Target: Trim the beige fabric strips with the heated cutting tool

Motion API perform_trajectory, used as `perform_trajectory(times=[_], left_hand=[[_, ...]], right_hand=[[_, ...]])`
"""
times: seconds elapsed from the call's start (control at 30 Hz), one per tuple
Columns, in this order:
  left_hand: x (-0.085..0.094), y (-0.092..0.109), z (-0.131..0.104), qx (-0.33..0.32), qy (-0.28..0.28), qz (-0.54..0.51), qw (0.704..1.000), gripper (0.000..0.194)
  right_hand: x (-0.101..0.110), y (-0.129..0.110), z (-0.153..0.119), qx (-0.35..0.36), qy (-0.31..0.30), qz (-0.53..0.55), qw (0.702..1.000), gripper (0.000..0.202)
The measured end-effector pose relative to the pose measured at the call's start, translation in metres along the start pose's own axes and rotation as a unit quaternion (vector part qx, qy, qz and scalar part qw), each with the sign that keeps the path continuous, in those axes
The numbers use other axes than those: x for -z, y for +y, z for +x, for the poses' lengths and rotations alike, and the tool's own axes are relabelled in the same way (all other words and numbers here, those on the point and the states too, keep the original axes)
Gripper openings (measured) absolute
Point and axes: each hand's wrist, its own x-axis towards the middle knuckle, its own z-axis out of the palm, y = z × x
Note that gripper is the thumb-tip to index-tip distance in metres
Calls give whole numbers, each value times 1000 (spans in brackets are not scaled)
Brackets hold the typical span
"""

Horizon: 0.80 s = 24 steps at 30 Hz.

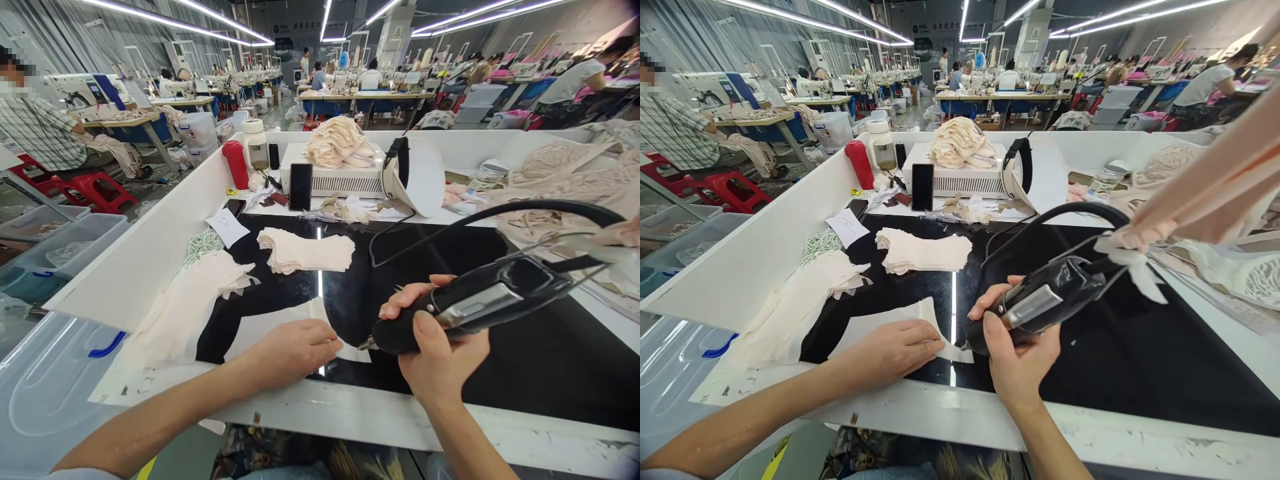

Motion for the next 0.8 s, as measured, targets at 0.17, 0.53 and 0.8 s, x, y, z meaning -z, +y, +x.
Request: perform_trajectory(times=[0.17,0.53,0.8], left_hand=[[-10,10,1,11,-7,15,1000,18],[-10,12,-2,28,-9,56,998,18],[-11,14,-2,35,7,50,998,19]], right_hand=[[10,1,-8,-2,-8,-8,1000,36],[8,-3,-14,11,-5,-15,1000,38],[2,-3,-9,2,1,-3,1000,38]])
